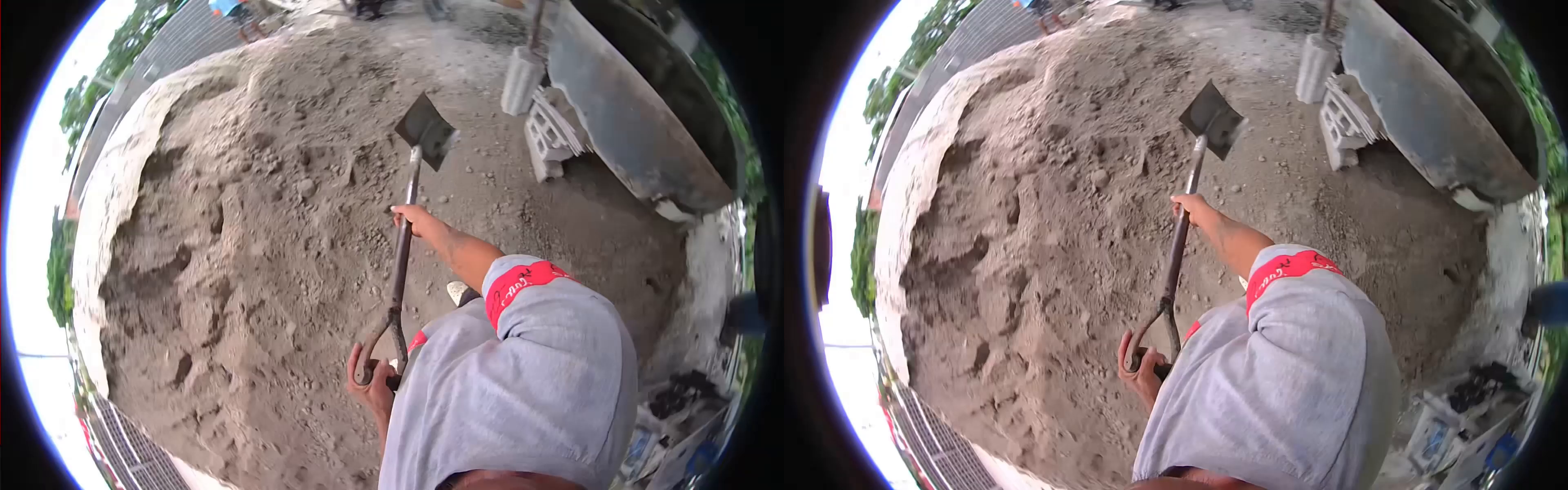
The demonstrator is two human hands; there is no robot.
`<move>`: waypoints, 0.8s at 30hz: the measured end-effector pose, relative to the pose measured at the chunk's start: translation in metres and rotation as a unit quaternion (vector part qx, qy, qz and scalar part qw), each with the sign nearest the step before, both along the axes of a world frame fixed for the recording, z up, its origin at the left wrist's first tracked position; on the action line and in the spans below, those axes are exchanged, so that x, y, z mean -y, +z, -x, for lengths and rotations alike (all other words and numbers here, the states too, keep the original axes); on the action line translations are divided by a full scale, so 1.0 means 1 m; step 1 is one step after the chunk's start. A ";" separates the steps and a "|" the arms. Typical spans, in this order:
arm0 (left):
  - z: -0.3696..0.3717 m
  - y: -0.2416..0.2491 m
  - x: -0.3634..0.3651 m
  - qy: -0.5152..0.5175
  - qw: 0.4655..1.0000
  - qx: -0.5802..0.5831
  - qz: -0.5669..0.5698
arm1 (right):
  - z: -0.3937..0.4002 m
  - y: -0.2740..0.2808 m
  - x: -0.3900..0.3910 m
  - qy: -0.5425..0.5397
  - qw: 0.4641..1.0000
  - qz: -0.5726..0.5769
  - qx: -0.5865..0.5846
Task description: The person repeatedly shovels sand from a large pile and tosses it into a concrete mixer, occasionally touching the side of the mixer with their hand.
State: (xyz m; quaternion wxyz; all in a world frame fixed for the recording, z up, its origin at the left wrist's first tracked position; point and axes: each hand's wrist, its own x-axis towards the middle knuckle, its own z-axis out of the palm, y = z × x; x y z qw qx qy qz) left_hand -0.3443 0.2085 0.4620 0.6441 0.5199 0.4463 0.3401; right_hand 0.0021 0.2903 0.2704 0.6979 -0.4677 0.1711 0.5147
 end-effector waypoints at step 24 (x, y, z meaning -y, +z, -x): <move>0.419 -0.175 -0.179 0.736 0.580 0.326 0.123 | 0.702 -0.044 -0.152 0.760 0.641 0.054 0.093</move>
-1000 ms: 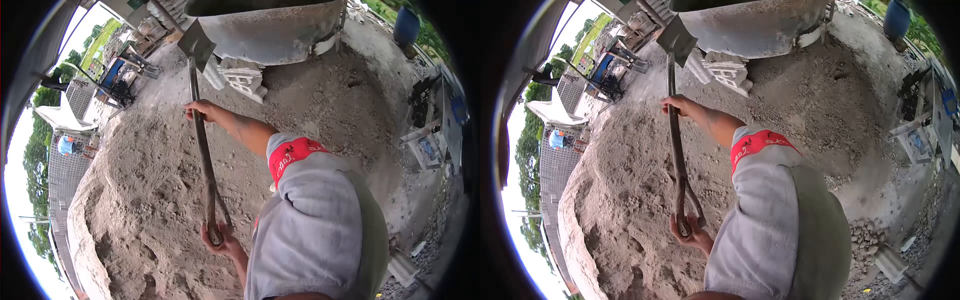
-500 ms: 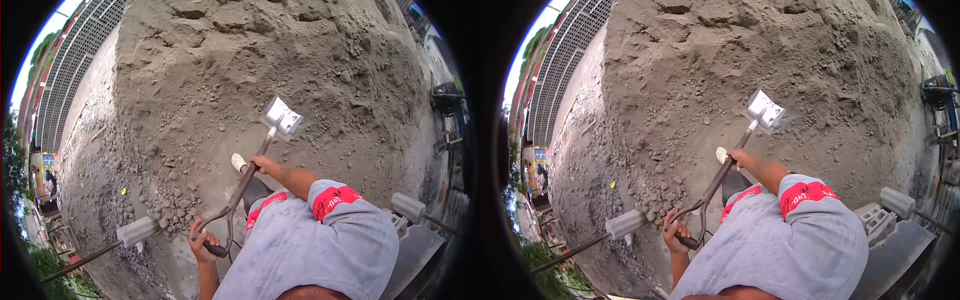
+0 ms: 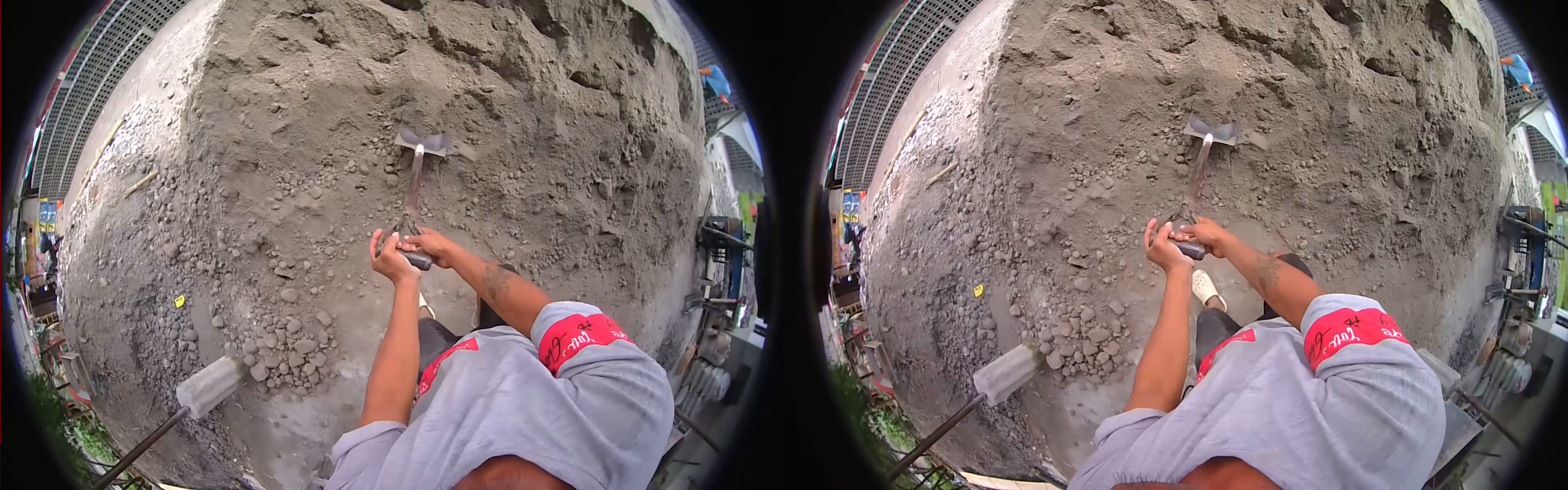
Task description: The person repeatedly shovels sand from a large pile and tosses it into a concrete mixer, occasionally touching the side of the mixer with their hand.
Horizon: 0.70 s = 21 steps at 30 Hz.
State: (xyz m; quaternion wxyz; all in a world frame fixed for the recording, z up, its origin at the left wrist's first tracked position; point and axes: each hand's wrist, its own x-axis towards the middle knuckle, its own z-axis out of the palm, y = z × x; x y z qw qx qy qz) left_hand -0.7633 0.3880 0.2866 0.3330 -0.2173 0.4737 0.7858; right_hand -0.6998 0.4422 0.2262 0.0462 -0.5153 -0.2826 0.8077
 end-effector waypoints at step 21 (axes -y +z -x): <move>0.077 -0.065 -0.088 -0.022 0.991 0.044 0.122 | 0.054 -0.024 -0.139 0.189 0.958 -0.141 0.166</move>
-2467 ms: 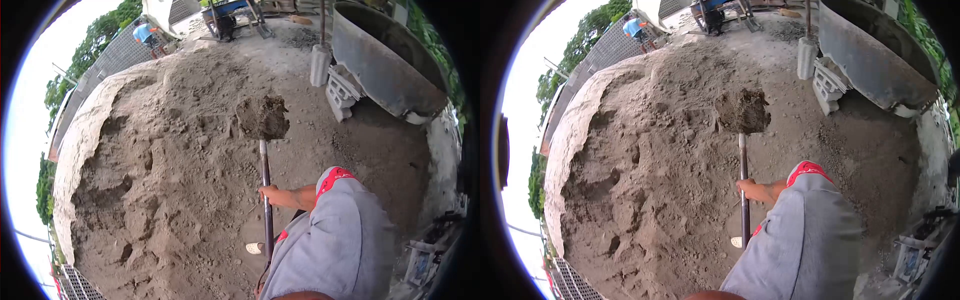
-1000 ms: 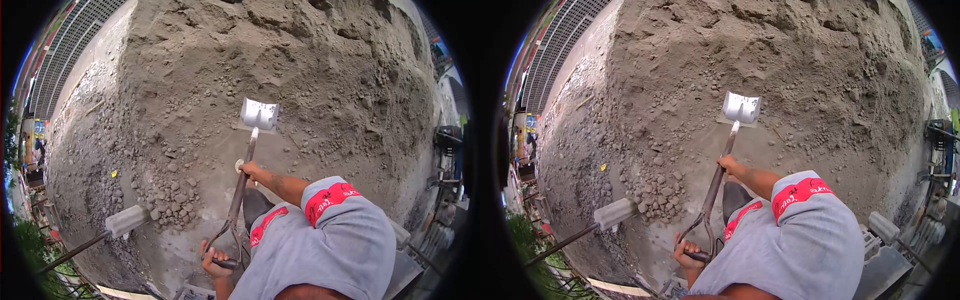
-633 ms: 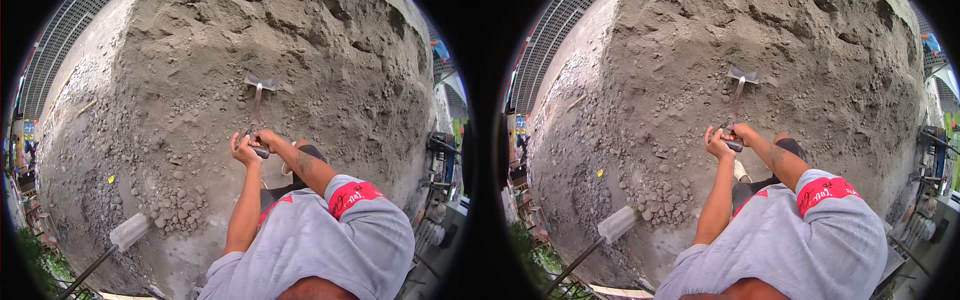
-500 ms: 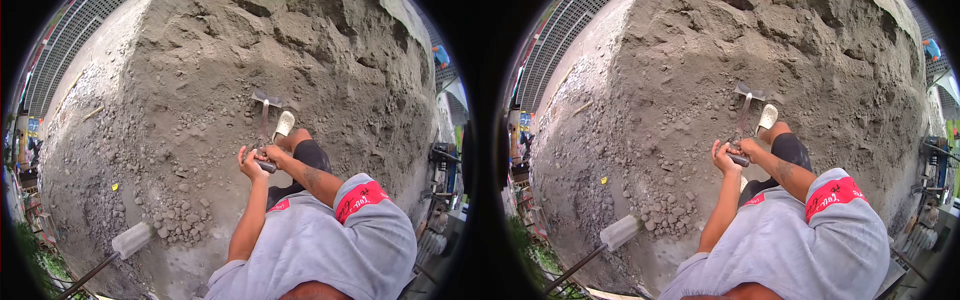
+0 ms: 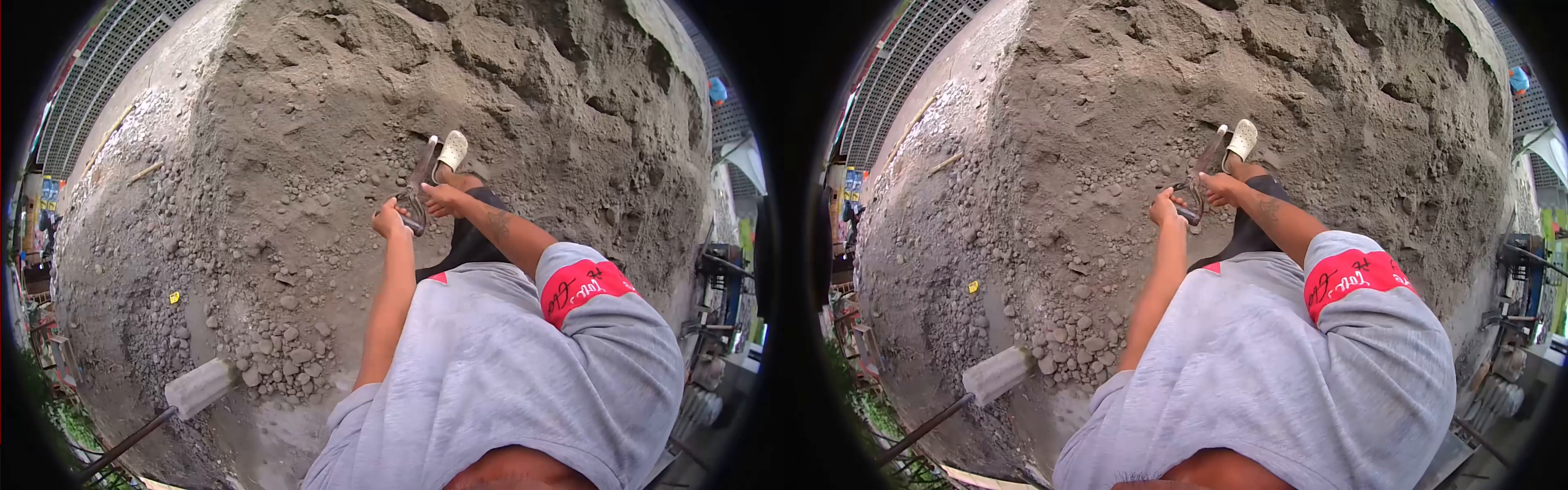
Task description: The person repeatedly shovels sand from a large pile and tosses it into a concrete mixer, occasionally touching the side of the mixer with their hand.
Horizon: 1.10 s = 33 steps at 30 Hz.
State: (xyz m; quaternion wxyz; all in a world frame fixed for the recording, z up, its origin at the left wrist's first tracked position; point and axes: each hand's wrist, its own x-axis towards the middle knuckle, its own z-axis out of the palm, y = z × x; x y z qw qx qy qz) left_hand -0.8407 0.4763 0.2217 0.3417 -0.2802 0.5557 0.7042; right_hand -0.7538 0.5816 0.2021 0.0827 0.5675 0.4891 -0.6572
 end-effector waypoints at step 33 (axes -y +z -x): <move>-0.075 -0.004 0.192 0.024 0.943 -0.022 0.332 | -0.003 -0.200 -0.018 -0.395 0.909 0.130 -0.011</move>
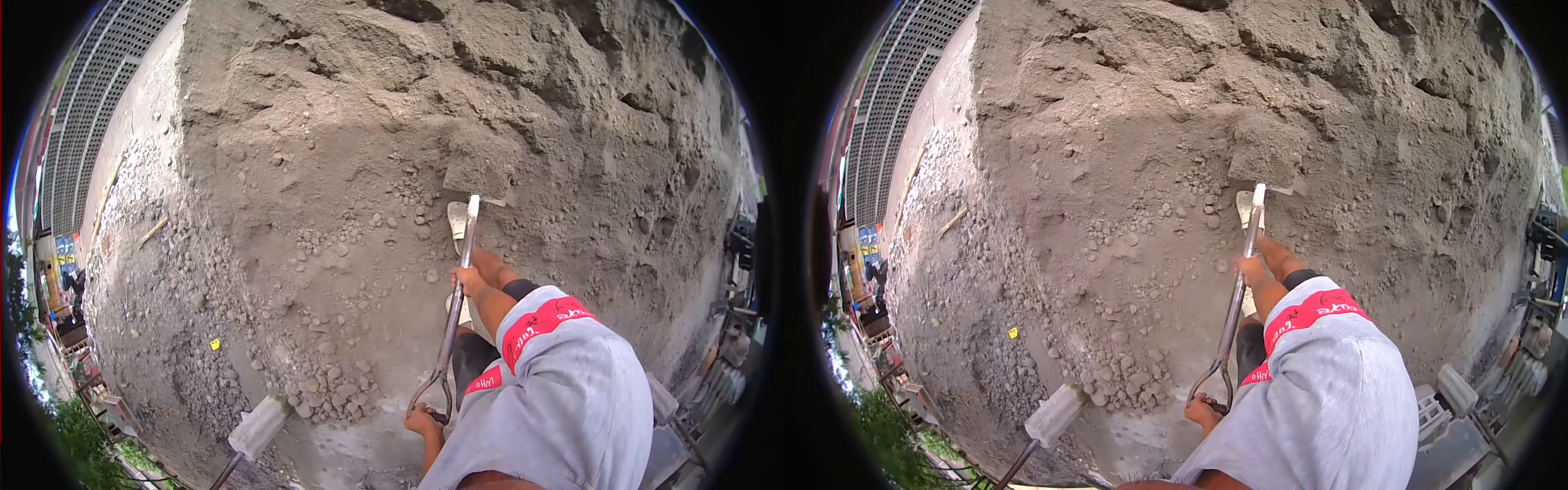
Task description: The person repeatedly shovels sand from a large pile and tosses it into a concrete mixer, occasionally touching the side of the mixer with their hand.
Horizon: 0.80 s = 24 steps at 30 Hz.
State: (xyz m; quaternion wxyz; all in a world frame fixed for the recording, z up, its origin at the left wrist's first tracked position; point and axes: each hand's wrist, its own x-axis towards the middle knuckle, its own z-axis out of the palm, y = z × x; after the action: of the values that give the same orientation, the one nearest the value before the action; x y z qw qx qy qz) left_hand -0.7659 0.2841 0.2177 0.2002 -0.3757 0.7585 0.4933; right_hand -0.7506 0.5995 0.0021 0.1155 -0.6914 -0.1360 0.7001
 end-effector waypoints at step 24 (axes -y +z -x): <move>0.012 -0.033 0.150 -0.818 0.565 -0.110 0.006 | -0.365 0.140 0.277 -0.550 0.833 -0.043 -0.048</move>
State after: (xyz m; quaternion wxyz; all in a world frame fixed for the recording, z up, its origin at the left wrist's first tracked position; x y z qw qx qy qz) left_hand -0.7775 0.1343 0.1842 0.4308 0.4611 0.7608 0.1516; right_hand -0.3859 0.3228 0.1421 0.5175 -0.6117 0.2422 0.5472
